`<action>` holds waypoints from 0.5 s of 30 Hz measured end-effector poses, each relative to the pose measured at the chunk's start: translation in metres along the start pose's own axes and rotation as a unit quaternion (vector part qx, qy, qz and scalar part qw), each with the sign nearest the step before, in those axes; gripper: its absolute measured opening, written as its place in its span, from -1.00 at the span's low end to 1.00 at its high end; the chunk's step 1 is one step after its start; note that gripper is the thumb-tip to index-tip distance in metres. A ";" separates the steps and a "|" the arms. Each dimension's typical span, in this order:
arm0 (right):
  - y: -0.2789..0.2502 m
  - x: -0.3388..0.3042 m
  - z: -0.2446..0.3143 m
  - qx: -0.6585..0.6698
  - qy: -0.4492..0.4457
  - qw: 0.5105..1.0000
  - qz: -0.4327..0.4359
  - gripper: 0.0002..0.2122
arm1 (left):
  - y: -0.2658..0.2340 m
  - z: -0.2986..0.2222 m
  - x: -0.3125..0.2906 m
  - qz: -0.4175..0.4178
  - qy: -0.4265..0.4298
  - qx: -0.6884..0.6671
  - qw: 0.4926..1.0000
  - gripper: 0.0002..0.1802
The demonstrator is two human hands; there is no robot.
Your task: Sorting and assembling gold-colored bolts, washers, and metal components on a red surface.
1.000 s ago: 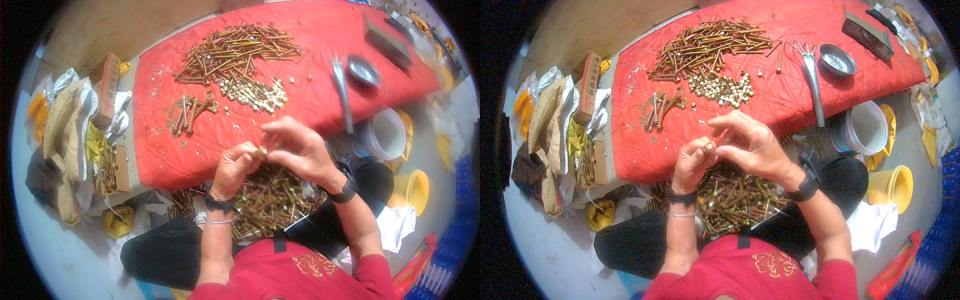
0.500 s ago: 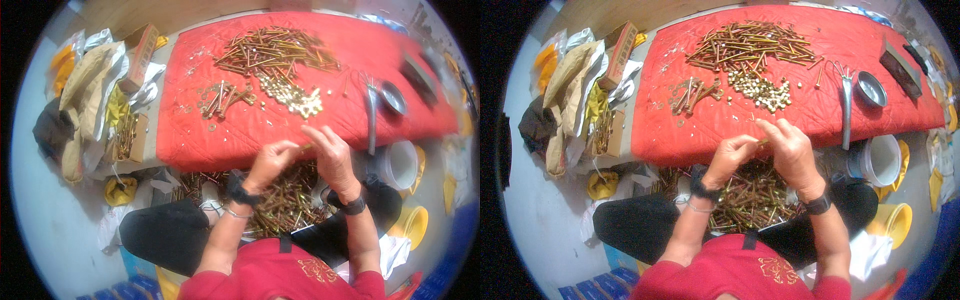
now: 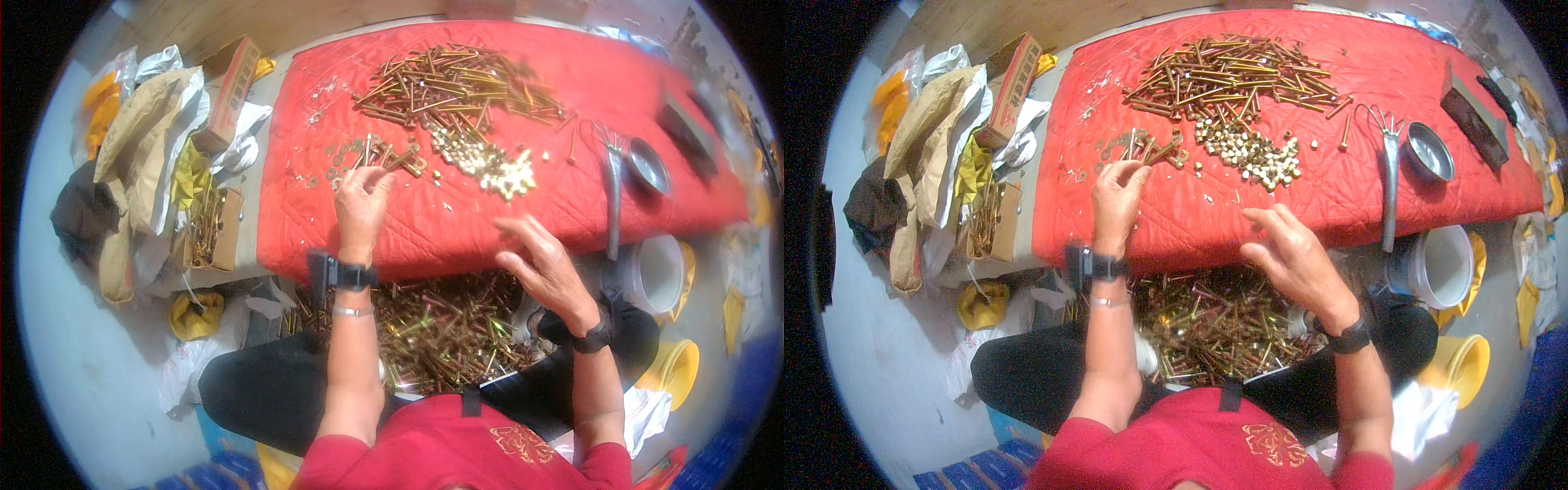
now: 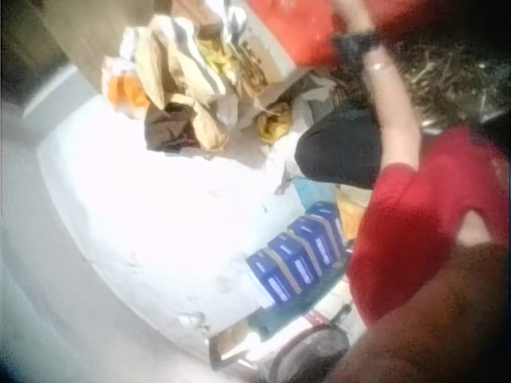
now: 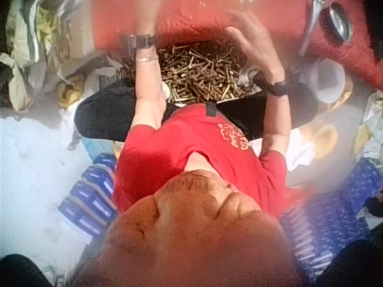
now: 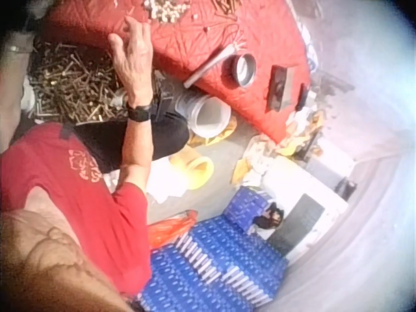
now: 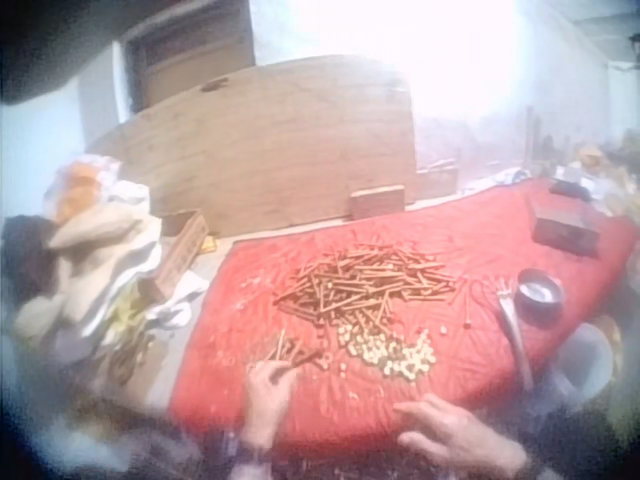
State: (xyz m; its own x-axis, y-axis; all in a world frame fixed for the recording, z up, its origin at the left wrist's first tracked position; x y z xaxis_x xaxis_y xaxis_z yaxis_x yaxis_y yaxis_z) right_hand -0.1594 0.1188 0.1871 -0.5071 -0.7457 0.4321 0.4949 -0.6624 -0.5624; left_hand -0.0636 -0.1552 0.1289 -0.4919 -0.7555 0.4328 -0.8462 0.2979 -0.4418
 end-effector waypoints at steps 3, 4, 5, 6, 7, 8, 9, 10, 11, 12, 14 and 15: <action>0.005 0.001 0.001 0.012 0.037 0.999 0.025 -0.63 | 0.018 0.025 0.012 -0.099 0.085 0.194 0.972 -0.75; 0.006 0.001 0.001 0.018 0.055 0.998 0.035 -0.64 | 0.024 0.029 0.013 -0.113 0.123 0.251 0.954 -0.73; 0.007 0.001 -0.001 0.017 0.058 0.997 0.038 -0.64 | 0.029 0.035 0.011 -0.091 0.114 0.250 0.957 -0.69; 0.008 0.000 -0.003 0.017 0.056 0.998 0.037 -0.64 | 0.031 0.040 0.012 -0.095 0.119 0.246 0.957 -0.72; 0.009 0.000 -0.004 0.018 0.053 0.998 0.036 -0.65 | 0.031 0.045 0.013 -0.100 0.124 0.243 0.957 -0.75; 0.010 0.000 -0.005 0.019 0.050 0.998 0.035 -0.65 | 0.031 0.050 0.013 -0.105 0.128 0.240 0.956 -0.78; 0.009 0.000 -0.003 0.021 0.050 0.998 0.034 -0.65 | 0.028 0.051 0.014 -0.122 0.112 0.141 0.976 -0.80; 0.009 0.001 -0.001 0.023 0.049 0.998 0.034 -0.66 | 0.024 0.053 0.015 -0.137 0.093 0.041 0.985 -0.82; 0.009 0.002 0.001 0.026 0.048 0.998 0.033 -0.66 | 0.020 0.055 0.015 -0.151 0.075 -0.059 0.984 -0.82; 0.009 0.001 0.001 0.022 0.042 0.998 0.030 -0.67 | 0.019 0.053 0.013 -0.116 0.016 -0.208 0.971 -0.81; 0.006 -0.001 -0.002 0.010 0.035 0.999 0.025 -0.68 | 0.019 0.037 0.002 -0.032 -0.107 -0.488 0.866 -0.78; 0.004 -0.002 -0.002 0.007 0.028 0.999 0.017 -0.69 | 0.019 0.019 -0.006 0.008 -0.114 -0.577 0.809 -0.71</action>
State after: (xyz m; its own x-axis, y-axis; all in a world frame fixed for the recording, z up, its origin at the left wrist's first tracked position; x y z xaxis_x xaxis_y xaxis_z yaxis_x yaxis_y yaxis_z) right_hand -0.1578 0.1176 0.1829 -0.5285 -0.7627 0.3728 0.5225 -0.6383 -0.5652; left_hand -0.0729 -0.1565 0.1032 -0.5650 -0.7954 0.2191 -0.5335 0.5549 0.6384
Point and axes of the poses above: each hand's wrist, its own x-axis towards the middle knuckle, its own y-axis out of the palm, z = x × y, the point moved 2 cm from there along x, towards the middle knuckle, and after that the axes turned 8 degrees about -z, right-handed, at the moved point
